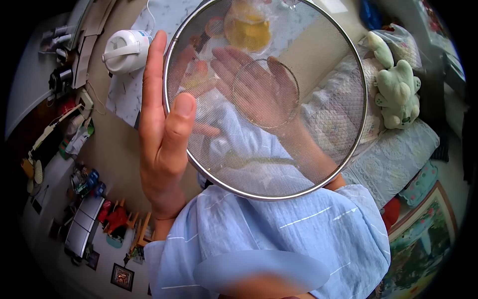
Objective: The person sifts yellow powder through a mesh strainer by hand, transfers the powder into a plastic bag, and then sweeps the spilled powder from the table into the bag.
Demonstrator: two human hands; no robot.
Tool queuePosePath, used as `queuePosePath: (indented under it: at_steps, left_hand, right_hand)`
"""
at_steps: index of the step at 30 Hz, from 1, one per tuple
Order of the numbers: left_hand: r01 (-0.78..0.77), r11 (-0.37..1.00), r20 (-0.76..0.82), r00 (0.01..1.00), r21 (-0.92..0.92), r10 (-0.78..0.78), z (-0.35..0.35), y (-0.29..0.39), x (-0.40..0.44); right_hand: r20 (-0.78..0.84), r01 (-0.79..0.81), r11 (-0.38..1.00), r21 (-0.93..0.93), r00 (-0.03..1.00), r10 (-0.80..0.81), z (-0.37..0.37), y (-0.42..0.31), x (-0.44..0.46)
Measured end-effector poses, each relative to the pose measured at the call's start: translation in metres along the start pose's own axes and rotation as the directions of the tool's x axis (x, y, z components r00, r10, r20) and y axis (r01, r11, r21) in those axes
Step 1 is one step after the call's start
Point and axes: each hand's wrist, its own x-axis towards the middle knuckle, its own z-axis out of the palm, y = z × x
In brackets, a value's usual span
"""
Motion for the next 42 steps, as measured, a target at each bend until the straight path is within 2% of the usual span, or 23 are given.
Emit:
queuePosePath:
  at_steps: [1, 4, 5, 7, 8, 9, 10, 12, 13, 21, 25, 27, 30, 32, 35, 37, 39, 40, 42]
  left_hand:
    - [0.018, 1.000, 0.005, 1.000, 0.003, -0.018, -0.001, 0.000, 0.001]
    - [-0.091, 0.991, -0.030, 0.995, 0.094, 0.094, -0.008, -0.010, 0.008]
    - [-0.279, 0.913, 0.041, 0.959, 0.297, 0.280, -0.017, -0.016, 0.014]
    - [-0.453, 0.759, 0.152, 0.887, 0.468, 0.436, -0.026, -0.015, 0.020]
    - [-0.532, 0.463, 0.275, 0.813, 0.709, 0.514, -0.028, -0.007, 0.023]
    - [-0.544, 0.284, 0.347, 0.778, 0.790, 0.524, -0.028, 0.000, 0.025]
    - [-0.540, 0.094, 0.417, 0.737, 0.836, 0.532, -0.028, 0.006, 0.026]
    - [-0.564, -0.043, 0.551, 0.785, 0.825, 0.282, -0.021, 0.012, 0.028]
    - [-0.623, -0.017, 0.603, 0.751, 0.782, 0.270, -0.020, 0.006, 0.034]
    - [-0.617, -0.065, 0.618, 0.768, 0.784, 0.170, -0.007, -0.008, 0.029]
    - [-0.670, -0.058, 0.671, 0.730, 0.740, 0.129, -0.009, -0.005, 0.025]
    - [-0.683, -0.055, 0.684, 0.719, 0.728, 0.123, -0.013, -0.002, 0.024]
    - [-0.685, -0.021, 0.677, 0.715, 0.729, 0.176, -0.016, -0.003, 0.023]
    - [-0.650, -0.024, 0.626, 0.720, 0.760, 0.300, -0.014, -0.009, 0.024]
    - [-0.655, -0.032, 0.645, 0.732, 0.755, 0.218, -0.010, 0.001, 0.021]
    - [-0.642, -0.005, 0.628, 0.747, 0.766, 0.218, -0.010, 0.000, 0.016]
    - [-0.629, 0.020, 0.611, 0.762, 0.777, 0.213, -0.012, 0.001, 0.015]
    - [-0.662, 0.057, 0.617, 0.723, 0.747, 0.310, -0.016, 0.005, 0.017]
    - [-0.697, 0.089, 0.614, 0.678, 0.711, 0.403, -0.020, 0.016, 0.016]
  right_hand:
    - [-0.001, 0.001, 1.000, 0.002, 1.000, -0.001, 0.000, 0.000, 0.001]
    - [-0.014, 0.008, 0.996, -0.084, 1.000, -0.010, 0.003, -0.001, 0.005]
    - [-0.032, -0.001, 0.998, -0.065, 0.999, -0.001, 0.004, -0.003, 0.006]
    - [-0.049, -0.008, 0.999, -0.047, 0.999, 0.006, 0.003, -0.007, 0.011]
    - [-0.003, 0.021, 0.987, -0.158, 1.000, -0.022, 0.001, -0.010, 0.013]
    - [0.045, 0.055, 0.963, -0.265, 0.998, -0.044, -0.001, -0.012, 0.015]
    - [0.044, 0.054, 0.962, -0.266, 0.998, -0.043, -0.001, -0.012, 0.017]
    - [0.043, 0.067, 0.922, -0.382, 0.998, -0.054, 0.000, -0.009, 0.023]
    - [0.043, 0.060, 0.923, -0.380, 0.998, -0.047, 0.001, -0.007, 0.024]
    - [0.065, 0.006, 0.933, -0.359, 0.998, 0.018, 0.004, 0.001, 0.026]
    - [0.070, 0.014, 0.927, -0.376, 0.997, 0.013, 0.002, 0.006, 0.020]
    - [0.028, -0.002, 0.949, -0.315, 1.000, 0.012, 0.004, 0.011, 0.018]
    - [0.025, -0.014, 0.978, -0.210, 0.999, 0.020, 0.010, 0.011, 0.018]
    - [0.019, -0.017, 0.975, -0.220, 1.000, 0.021, 0.012, 0.010, 0.020]
    - [0.023, -0.021, 0.971, -0.239, 0.999, 0.028, 0.010, 0.009, 0.021]
    - [0.036, -0.026, 0.969, -0.246, 0.999, 0.036, 0.008, 0.008, 0.021]
    - [0.023, -0.064, 0.990, -0.123, 0.997, 0.067, 0.007, 0.006, 0.021]
    - [0.025, -0.065, 0.990, -0.123, 0.997, 0.068, 0.005, 0.006, 0.021]
    - [0.059, -0.040, 0.969, -0.245, 0.997, 0.056, 0.000, 0.007, 0.022]
